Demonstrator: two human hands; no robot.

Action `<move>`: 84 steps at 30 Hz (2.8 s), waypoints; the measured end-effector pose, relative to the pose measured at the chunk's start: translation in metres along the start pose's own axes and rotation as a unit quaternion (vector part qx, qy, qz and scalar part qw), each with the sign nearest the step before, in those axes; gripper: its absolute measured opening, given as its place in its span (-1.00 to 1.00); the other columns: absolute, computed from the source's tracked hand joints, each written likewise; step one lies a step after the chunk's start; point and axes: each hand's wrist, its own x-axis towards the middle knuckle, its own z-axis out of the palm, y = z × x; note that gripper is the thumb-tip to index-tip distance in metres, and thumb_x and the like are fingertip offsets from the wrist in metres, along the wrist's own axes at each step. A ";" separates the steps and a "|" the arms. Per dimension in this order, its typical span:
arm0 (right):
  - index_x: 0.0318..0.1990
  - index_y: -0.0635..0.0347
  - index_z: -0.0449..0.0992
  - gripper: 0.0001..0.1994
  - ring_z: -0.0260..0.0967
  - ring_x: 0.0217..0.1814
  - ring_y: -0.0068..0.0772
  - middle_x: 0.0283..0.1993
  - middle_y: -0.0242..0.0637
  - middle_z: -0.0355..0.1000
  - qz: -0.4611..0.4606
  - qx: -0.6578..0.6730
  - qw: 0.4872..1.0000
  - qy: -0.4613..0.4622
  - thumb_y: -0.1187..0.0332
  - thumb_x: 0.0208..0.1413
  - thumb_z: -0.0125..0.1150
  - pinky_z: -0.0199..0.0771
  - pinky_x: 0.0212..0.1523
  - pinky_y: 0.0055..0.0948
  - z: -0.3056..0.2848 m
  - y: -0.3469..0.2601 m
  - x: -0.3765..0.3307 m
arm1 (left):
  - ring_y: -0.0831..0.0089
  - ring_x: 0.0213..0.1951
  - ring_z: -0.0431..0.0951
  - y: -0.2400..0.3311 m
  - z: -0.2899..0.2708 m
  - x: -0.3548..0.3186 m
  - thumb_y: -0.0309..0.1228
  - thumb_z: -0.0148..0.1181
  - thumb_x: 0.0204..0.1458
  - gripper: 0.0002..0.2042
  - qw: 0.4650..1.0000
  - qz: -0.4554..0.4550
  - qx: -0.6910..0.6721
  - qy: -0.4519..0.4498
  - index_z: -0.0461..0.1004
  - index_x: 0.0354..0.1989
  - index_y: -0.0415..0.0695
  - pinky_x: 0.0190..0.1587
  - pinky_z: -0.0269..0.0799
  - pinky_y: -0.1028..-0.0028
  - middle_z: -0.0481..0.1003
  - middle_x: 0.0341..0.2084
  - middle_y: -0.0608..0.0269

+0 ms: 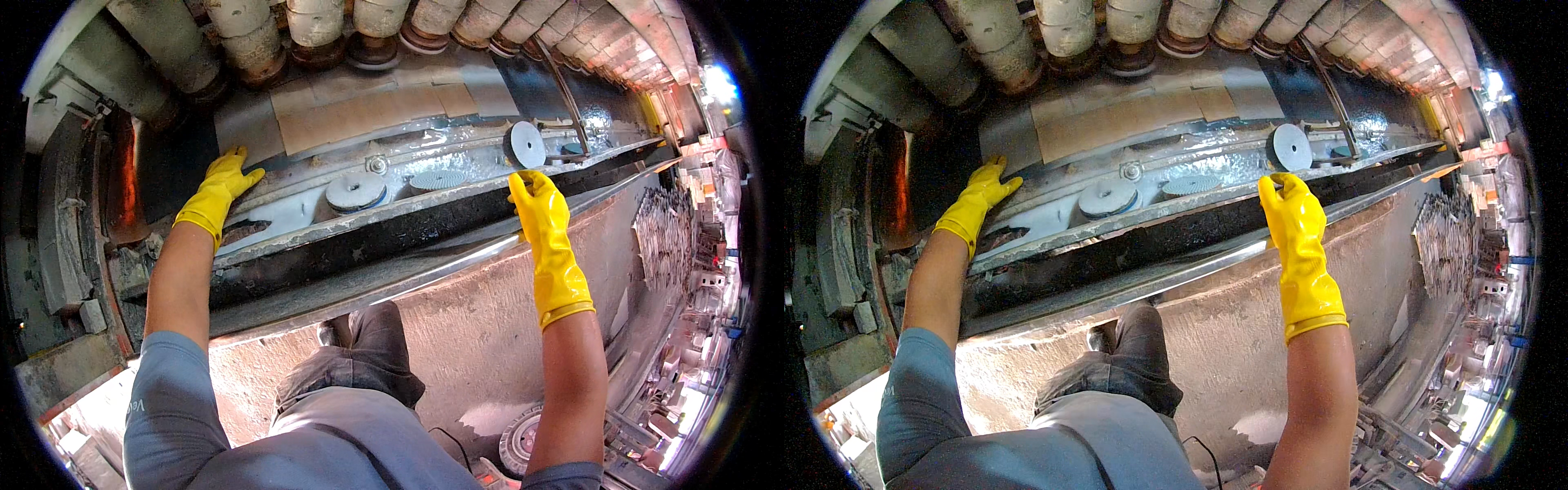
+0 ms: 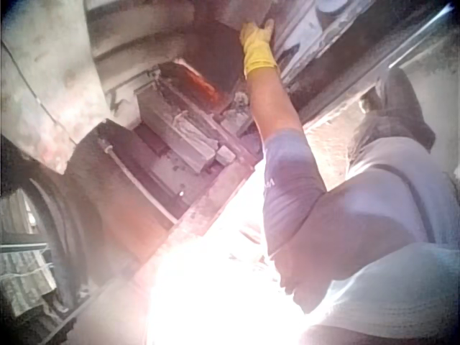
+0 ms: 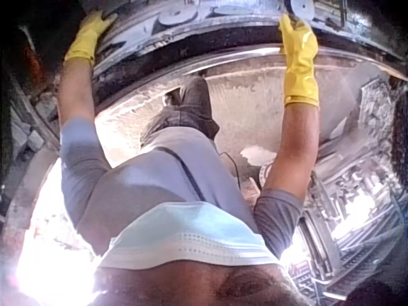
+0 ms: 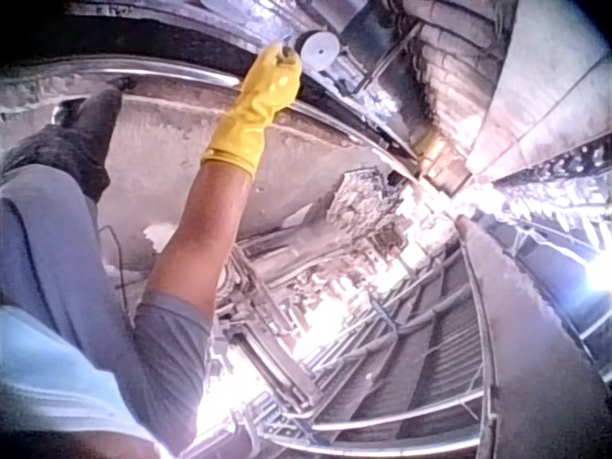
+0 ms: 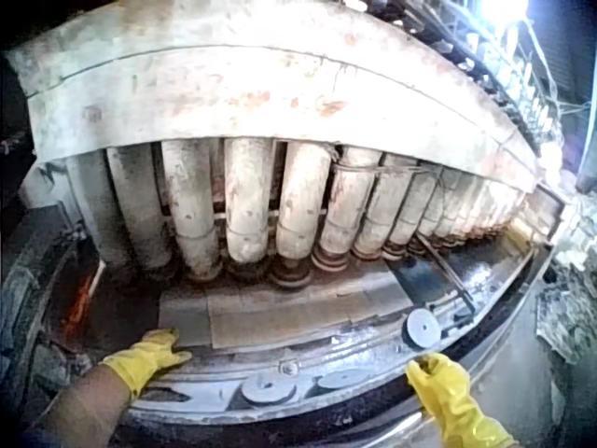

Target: The person feeds rectangular flat sheets into a large industrial machine with rotating rollers. They wear yellow gloves and repeatedly place the sheets onto the intake area, adjusting their position as the machine processes them. The person occasionally reaches up to adjust a lever on the machine's control panel.

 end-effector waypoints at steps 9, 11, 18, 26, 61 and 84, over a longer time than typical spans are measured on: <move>0.09 0.18 0.66 -0.56 0.65 -0.24 -0.48 -0.23 -0.32 0.70 -0.034 0.000 0.999 0.024 -0.01 0.34 0.29 0.55 -0.15 -0.50 0.006 0.012 0.004 | -0.07 0.55 0.16 -0.005 0.006 0.003 0.16 0.23 0.21 -0.15 0.999 0.020 -0.004 0.031 0.25 0.53 -0.16 0.56 0.06 0.19 0.13 0.56 -0.17; 0.09 0.18 0.66 -0.57 0.65 -0.24 -0.49 -0.23 -0.33 0.70 -0.030 0.001 0.999 0.020 0.00 0.34 0.29 0.55 -0.15 -0.50 0.005 0.011 0.004 | -0.07 0.54 0.16 -0.005 0.006 0.003 0.16 0.24 0.21 -0.15 0.999 0.024 -0.006 0.031 0.25 0.53 -0.17 0.56 0.07 0.19 0.13 0.56 -0.17; 0.07 0.13 0.70 -0.51 0.66 -0.01 0.03 -0.12 -0.15 0.71 0.000 0.011 1.000 0.007 -0.08 0.27 0.22 0.59 0.07 -0.15 0.004 0.008 0.003 | -0.06 0.55 0.15 -0.001 0.003 0.000 0.15 0.25 0.21 -0.15 0.999 0.019 -0.009 0.024 0.23 0.54 -0.16 0.57 0.04 0.20 0.12 0.56 -0.15; 0.06 0.13 0.71 -0.49 0.65 0.00 0.06 -0.09 -0.13 0.71 0.001 0.000 1.000 0.006 -0.10 0.26 0.21 0.59 0.08 -0.13 0.002 0.006 0.003 | -0.05 0.54 0.16 0.000 0.002 0.000 0.13 0.26 0.21 -0.15 0.999 0.019 -0.009 0.030 0.23 0.54 -0.16 0.57 0.06 0.20 0.13 0.56 -0.13; 0.06 0.11 0.71 -0.48 0.64 0.01 0.06 -0.10 -0.12 0.70 0.000 0.004 1.000 0.012 -0.12 0.25 0.19 0.57 0.08 -0.14 0.003 0.004 0.005 | -0.04 0.54 0.18 0.003 -0.001 0.000 0.08 0.29 0.22 -0.17 1.000 0.007 -0.018 0.010 0.20 0.55 -0.14 0.56 0.11 0.19 0.11 0.57 -0.09; 0.04 0.09 0.68 -0.51 0.62 0.05 0.10 -0.01 -0.06 0.67 -0.058 -0.041 0.995 0.066 -0.12 0.26 0.22 0.60 0.10 -0.01 -0.004 -0.006 0.008 | -0.18 0.49 0.25 -0.040 0.023 0.043 0.23 0.21 0.22 0.00 0.999 0.041 -0.012 -0.028 -0.06 0.65 -0.16 0.51 0.20 0.06 0.12 0.55 -0.22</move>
